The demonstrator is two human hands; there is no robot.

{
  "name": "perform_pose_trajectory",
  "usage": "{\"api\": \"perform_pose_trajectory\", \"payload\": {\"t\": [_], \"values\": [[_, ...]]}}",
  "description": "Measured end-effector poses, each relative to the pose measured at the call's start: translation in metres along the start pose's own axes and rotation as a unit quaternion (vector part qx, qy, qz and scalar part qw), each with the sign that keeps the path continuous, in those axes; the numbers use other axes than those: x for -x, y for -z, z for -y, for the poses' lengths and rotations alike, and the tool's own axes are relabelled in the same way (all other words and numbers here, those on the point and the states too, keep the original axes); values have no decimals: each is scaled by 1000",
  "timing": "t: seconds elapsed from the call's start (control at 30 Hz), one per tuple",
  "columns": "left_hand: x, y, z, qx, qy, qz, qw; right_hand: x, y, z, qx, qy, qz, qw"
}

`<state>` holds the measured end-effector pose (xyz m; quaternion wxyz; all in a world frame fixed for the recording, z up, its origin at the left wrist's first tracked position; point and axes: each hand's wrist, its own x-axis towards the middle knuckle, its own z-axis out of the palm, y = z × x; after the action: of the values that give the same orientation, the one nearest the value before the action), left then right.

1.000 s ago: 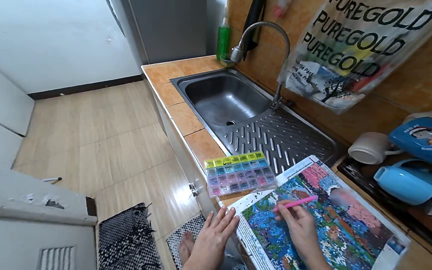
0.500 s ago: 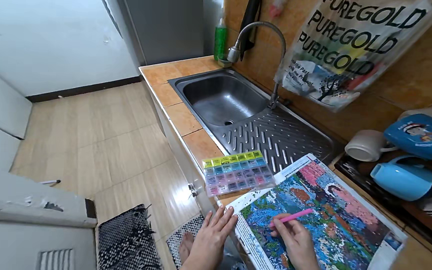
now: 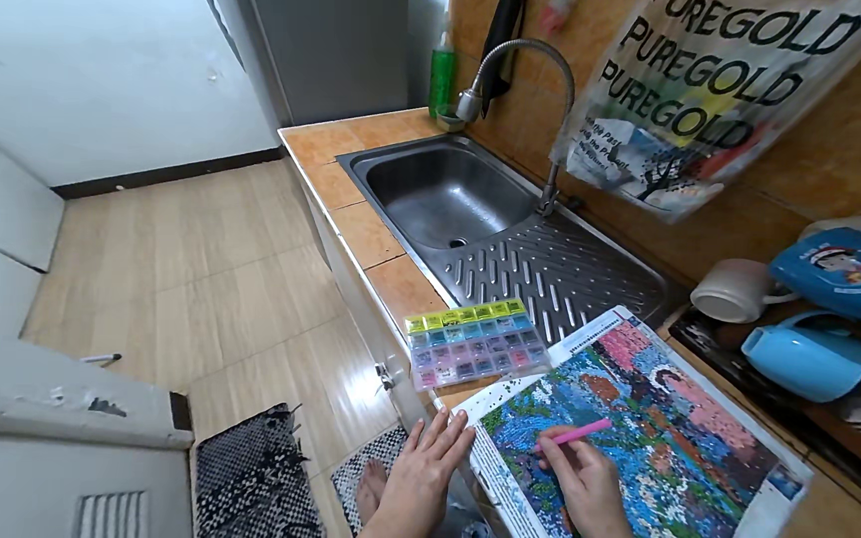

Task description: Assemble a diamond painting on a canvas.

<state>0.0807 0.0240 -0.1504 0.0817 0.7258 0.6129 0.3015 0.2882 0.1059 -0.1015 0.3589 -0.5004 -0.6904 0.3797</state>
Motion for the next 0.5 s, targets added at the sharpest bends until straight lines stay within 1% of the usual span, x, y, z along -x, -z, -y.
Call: {"api": "perform_pose_trajectory", "payload": {"t": [0.27,0.33,0.43,0.5], "values": [[0,-2,0,4,3,-4,1000,0,-1,-5,43,46,1,998],[0,-2,1,2,-1,-6,1000,0,-1,-6,77,87,4,993],[0,-2,0,5,2,-3,1000,-1,-3,-9,135,184,-1,974],[-1,-1,-1,7,3,0,1000,-3,-3,-9,147,204,-1,968]]}}
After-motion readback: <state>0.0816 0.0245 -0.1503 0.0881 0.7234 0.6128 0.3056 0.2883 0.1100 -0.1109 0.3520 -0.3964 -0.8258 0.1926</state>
